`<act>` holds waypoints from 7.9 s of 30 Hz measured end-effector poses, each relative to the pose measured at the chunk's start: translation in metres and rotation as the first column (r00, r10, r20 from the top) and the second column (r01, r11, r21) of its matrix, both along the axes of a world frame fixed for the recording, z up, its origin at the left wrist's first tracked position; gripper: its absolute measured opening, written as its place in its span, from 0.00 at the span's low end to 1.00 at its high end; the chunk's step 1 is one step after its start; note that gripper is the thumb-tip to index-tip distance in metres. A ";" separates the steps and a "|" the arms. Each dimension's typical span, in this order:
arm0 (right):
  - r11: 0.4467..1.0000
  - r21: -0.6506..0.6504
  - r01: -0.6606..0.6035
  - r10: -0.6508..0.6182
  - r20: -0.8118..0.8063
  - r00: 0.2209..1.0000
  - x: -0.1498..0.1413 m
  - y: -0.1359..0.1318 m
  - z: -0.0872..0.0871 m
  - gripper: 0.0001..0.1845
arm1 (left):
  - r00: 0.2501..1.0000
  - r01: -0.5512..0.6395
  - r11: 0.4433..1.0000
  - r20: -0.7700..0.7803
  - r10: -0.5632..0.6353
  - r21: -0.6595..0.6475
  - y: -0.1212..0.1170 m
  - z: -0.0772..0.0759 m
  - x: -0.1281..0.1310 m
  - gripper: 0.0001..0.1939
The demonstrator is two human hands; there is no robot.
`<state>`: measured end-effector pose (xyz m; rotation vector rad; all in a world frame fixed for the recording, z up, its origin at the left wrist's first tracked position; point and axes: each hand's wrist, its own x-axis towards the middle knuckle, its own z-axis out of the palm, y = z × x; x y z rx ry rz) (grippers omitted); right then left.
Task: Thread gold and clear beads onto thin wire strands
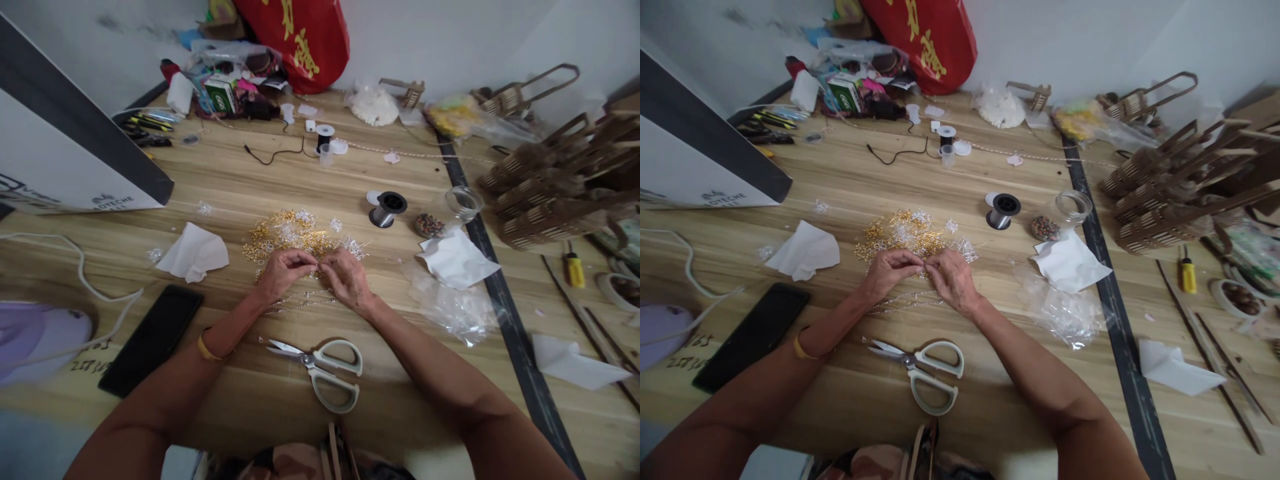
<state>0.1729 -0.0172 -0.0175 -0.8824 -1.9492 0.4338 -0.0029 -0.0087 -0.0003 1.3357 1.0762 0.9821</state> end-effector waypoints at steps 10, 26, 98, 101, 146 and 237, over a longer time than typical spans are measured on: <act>1.000 -0.027 0.007 -0.008 -0.043 0.999 0.000 0.000 -0.001 0.04 | 0.999 -0.048 0.998 0.007 0.048 -0.037 0.001 0.001 -0.001 0.11; 0.999 -0.031 0.027 -0.028 -0.042 0.999 0.001 0.000 -0.001 0.03 | 0.996 -0.083 0.995 0.033 0.085 -0.052 0.001 0.001 -0.001 0.12; 0.999 -0.032 -0.012 0.010 -0.043 0.999 0.000 0.000 -0.002 0.03 | 1.000 -0.015 0.998 0.022 0.016 -0.056 0.003 -0.008 -0.004 0.12; 0.999 -0.032 -0.011 0.009 -0.037 0.999 0.000 0.000 -0.001 0.03 | 0.999 -0.011 0.998 0.030 0.013 -0.059 0.003 -0.006 -0.003 0.11; 0.999 -0.043 0.009 -0.011 -0.033 0.999 0.001 0.000 -0.001 0.03 | 0.997 -0.045 0.998 0.058 0.048 -0.041 0.002 -0.004 -0.003 0.11; 1.000 0.024 0.013 -0.013 -0.012 1.000 0.001 -0.001 0.000 0.02 | 0.990 -0.139 0.990 0.016 0.139 0.010 -0.003 -0.003 0.003 0.06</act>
